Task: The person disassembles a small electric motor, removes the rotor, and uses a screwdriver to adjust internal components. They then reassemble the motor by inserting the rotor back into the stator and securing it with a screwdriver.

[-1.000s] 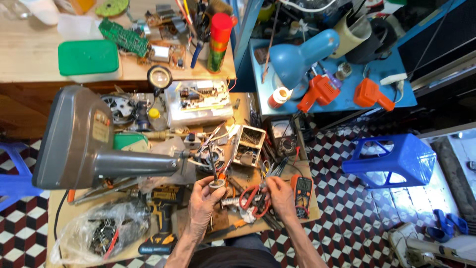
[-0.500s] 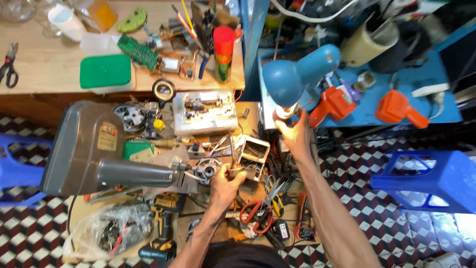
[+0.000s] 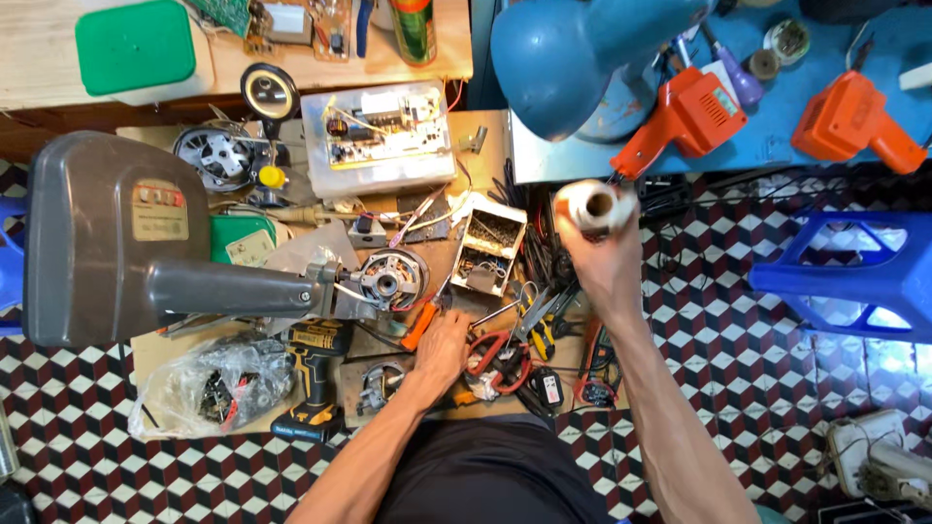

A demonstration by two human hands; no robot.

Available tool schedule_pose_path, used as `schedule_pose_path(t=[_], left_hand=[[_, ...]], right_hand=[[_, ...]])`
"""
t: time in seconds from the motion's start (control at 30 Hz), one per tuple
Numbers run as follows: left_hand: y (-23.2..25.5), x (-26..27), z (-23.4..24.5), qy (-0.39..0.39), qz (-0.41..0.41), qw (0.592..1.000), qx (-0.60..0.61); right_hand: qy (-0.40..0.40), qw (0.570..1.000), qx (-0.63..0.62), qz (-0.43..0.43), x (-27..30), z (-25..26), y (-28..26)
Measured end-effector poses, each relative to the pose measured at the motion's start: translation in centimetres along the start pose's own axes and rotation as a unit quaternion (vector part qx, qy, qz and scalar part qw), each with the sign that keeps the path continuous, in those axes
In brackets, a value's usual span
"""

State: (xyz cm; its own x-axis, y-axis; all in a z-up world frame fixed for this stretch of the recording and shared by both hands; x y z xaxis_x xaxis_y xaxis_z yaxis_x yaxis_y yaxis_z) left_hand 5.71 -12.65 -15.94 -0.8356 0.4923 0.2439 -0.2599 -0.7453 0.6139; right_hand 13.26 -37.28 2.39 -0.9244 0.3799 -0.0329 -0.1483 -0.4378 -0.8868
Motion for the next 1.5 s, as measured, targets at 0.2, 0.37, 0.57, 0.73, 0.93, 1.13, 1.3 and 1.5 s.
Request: schedule_pose_path(t=[0.2, 0.37, 0.57, 0.73, 0.93, 1.13, 1.3, 1.5], left_hand=[[0.9, 0.2, -1.2, 0.033, -0.062, 0.987, -0.141], [2.2, -0.3, 1.5, 0.062, 0.075, 0.973, 0.210], [6.7, 0.0, 1.0, -0.068, 0.129, 0.588, 0.795], [7.0, 0.5, 1.4, -0.073, 0.218, 0.527, 0.818], [8.9, 0.4, 2.3, -0.100, 0.144, 0.499, 0.849], [9.5, 0.0, 2.8, -0.078, 0.146, 0.522, 0.837], [8.5, -0.8, 3.0, -0.049, 0.173, 0.519, 0.836], [6.1, -1.7, 3.3, 0.045, 0.192, 0.481, 0.854]], right_hand=[[-0.099, 0.982, 0.066, -0.149, 9.2, 0.3, 3.8], [-0.177, 0.962, 0.143, -0.150, 13.5, -1.9, 3.2], [-0.205, 0.948, 0.242, 0.026, 15.1, -5.1, -3.7], [-0.252, 0.909, 0.326, 0.063, 15.5, -6.6, -8.2], [-0.223, 0.886, 0.390, 0.111, 15.7, -5.5, -11.9], [-0.214, 0.878, 0.414, 0.108, 15.2, -4.9, -12.6], [-0.195, 0.880, 0.428, 0.068, 15.8, -4.9, -11.4], [-0.141, 0.934, 0.325, 0.042, 16.3, -5.9, -9.4]])
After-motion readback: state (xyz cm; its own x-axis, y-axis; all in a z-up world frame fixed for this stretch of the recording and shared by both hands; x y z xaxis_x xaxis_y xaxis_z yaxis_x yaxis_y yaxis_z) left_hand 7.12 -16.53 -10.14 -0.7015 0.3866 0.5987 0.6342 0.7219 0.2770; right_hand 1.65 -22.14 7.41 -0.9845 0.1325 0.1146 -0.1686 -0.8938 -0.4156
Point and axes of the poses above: each hand's wrist, its own x-axis away from the middle knuckle, its own z-axis out of the back of the hand, y = z × x, the point moved 8 cm from there along -x, towards the middle knuckle, and after that the axes turned 1 degree about -y, right-handed, at the moved point
